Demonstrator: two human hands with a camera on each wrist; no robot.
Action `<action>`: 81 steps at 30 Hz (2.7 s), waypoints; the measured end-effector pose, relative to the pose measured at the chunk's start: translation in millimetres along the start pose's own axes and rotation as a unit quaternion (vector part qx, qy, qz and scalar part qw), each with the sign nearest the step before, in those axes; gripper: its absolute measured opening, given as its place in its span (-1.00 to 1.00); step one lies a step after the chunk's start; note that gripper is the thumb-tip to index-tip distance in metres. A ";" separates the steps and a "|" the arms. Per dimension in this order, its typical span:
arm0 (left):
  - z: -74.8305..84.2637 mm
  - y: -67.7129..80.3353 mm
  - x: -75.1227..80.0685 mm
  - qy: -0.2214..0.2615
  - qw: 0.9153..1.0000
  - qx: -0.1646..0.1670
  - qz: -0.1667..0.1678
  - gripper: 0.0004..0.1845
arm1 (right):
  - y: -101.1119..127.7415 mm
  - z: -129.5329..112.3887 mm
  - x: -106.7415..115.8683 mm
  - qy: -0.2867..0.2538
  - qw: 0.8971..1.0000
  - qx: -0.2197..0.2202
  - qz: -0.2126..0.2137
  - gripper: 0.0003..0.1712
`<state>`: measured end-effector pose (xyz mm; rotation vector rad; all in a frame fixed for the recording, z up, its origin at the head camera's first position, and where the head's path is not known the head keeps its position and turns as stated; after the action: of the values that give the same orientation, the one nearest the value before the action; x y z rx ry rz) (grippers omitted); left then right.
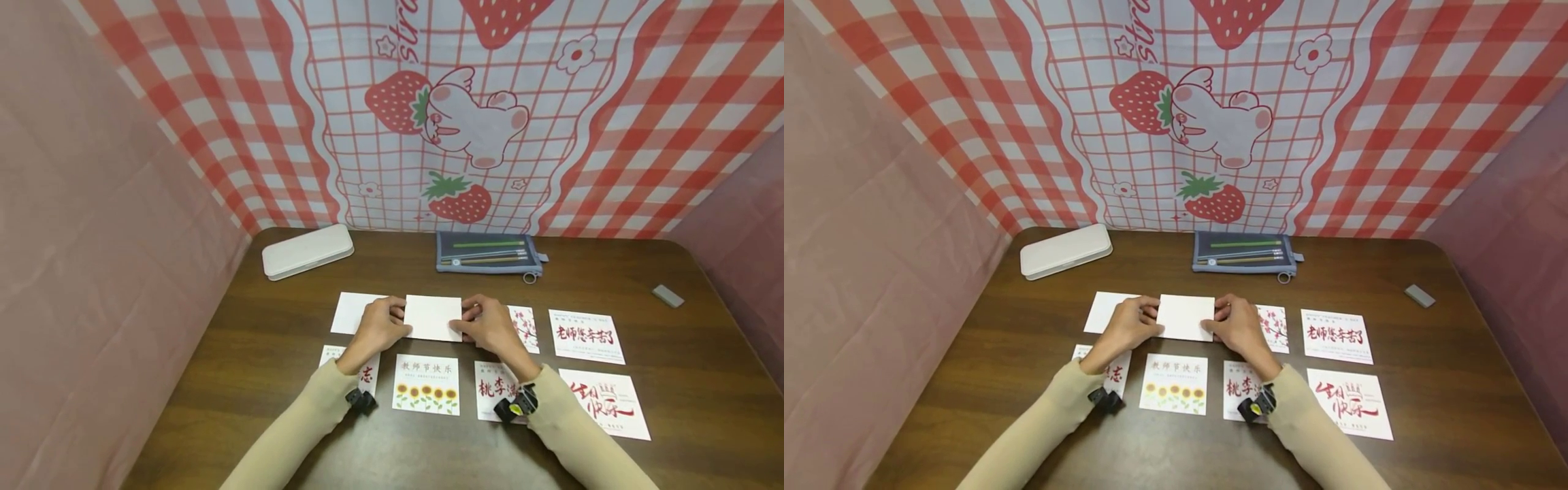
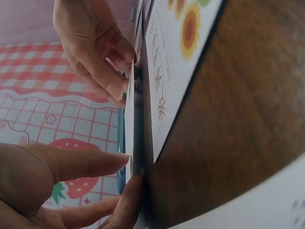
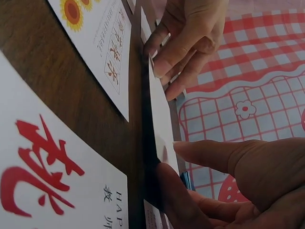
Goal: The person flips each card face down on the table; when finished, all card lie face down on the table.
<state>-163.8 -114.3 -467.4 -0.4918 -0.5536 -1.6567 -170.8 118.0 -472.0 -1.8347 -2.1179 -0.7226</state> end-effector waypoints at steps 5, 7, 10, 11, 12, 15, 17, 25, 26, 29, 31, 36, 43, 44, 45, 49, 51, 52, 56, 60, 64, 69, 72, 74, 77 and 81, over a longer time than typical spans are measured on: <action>-1.0 -0.9 -0.1 -0.007 1.000 0.000 -0.004 -0.46 | -0.9 0.1 2.8 0.010 1.000 -0.011 -0.016 -0.46; -0.6 -0.6 0.0 -0.006 1.000 0.005 -0.006 -0.46 | -0.9 0.0 3.9 0.010 1.000 -0.016 -0.022 -0.47; -0.4 -0.3 -0.1 -0.009 1.000 0.007 -0.009 -0.47 | -0.1 -0.3 5.7 0.005 0.999 -0.022 -0.028 -0.48; -0.4 -0.2 -0.2 -0.009 1.000 0.006 -0.011 -0.48 | 0.3 -0.2 6.4 0.002 0.999 -0.023 -0.028 -0.49; -0.4 -0.3 -0.4 -0.008 1.000 0.007 -0.011 -0.49 | 0.6 -0.2 7.5 -0.002 0.999 -0.025 -0.029 -0.50; -0.1 0.3 -0.2 -0.011 1.000 0.003 -0.013 -0.50 | 1.4 -1.3 12.2 -0.017 0.999 -0.024 -0.027 -0.55; 0.9 1.3 0.6 -0.013 1.000 0.003 -0.013 -0.50 | 1.7 -2.3 16.6 -0.022 0.999 -0.016 -0.026 -0.56; 10.7 4.8 -0.7 -0.030 0.999 -0.027 -0.014 -0.47 | 6.7 0.1 40.3 0.010 1.000 0.007 -0.003 -0.53; 12.7 4.9 -1.9 -0.030 0.999 -0.034 -0.015 -0.47 | 7.7 0.9 42.9 0.003 1.000 0.006 -0.003 -0.53; 18.7 4.3 -6.9 -0.022 0.998 -0.051 -0.024 -0.46 | 10.5 4.4 50.3 0.004 1.000 0.007 0.003 -0.54; 22.7 3.3 -11.1 -0.014 0.998 -0.061 -0.030 -0.45 | 12.5 7.3 55.3 0.021 1.000 0.008 0.010 -0.54; 34.9 1.0 -22.6 0.012 0.996 -0.075 -0.050 -0.45 | 18.3 16.6 67.2 0.060 0.998 0.008 0.024 -0.55; 51.4 0.3 -39.4 0.045 0.993 -0.076 -0.076 -0.47 | 27.5 28.4 81.0 0.073 0.997 0.016 0.037 -0.52; 53.1 0.7 -41.9 0.050 0.993 -0.074 -0.080 -0.46 | 28.6 29.8 82.8 0.075 0.996 0.016 0.040 -0.51; 54.7 1.1 -44.6 0.056 0.992 -0.072 -0.082 -0.47 | 29.6 31.1 84.5 0.075 0.996 0.017 0.044 -0.51; 60.2 2.2 -55.9 0.065 0.991 -0.074 -0.088 -0.46 | 33.0 36.6 90.4 0.080 0.995 0.015 0.058 -0.48; 62.3 2.7 -61.6 0.067 0.991 -0.076 -0.092 -0.46 | 34.9 38.6 92.4 0.079 0.995 0.009 0.064 -0.47; 63.5 2.9 -64.2 0.070 0.990 -0.075 -0.095 -0.45 | 35.7 39.6 93.2 0.077 0.995 0.006 0.065 -0.46; 68.0 3.8 -74.4 0.076 0.990 -0.066 -0.103 -0.41 | 38.1 42.3 94.5 0.055 0.996 -0.004 0.066 -0.45; 71.8 4.6 -83.0 0.077 0.991 -0.052 -0.099 -0.38 | 39.2 44.5 94.9 0.041 0.997 -0.009 0.069 -0.45; 74.8 6.2 -89.6 0.075 0.993 -0.034 -0.087 -0.36 | 40.1 46.7 95.2 0.042 0.996 -0.013 0.074 -0.45; 78.0 8.4 -95.2 0.074 0.994 -0.021 -0.080 -0.36 | 41.8 49.4 94.8 0.043 0.996 -0.021 0.077 -0.42; 79.3 10.2 -95.8 0.072 0.994 -0.021 -0.081 -0.36 | 43.3 49.2 92.8 0.039 0.996 -0.029 0.074 -0.40; 80.6 11.2 -95.5 0.073 0.994 -0.020 -0.082 -0.35 | 44.5 48.8 91.6 0.035 0.996 -0.032 0.073 -0.39; 81.6 11.4 -95.4 0.075 0.994 -0.022 -0.082 -0.35 | 46.0 48.5 90.3 0.030 0.996 -0.034 0.075 -0.40; 81.3 10.9 -95.0 0.080 0.993 -0.025 -0.081 -0.36 | 47.0 48.9 89.2 0.024 0.996 -0.035 0.076 -0.40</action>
<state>-137.9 8.3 -459.4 -0.3542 -0.4444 -1.8508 -134.3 223.4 -460.0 -1.9685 -1.9215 -0.8047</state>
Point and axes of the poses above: each hand's wrist, its own y-axis away from the middle knuckle, its own x-axis out of the back of the hand, z = x × y, the point moved 1 cm from there along -y, towards the middle knuckle, and after that the axes turned 1 degree about -y, right-handed, at the moved point
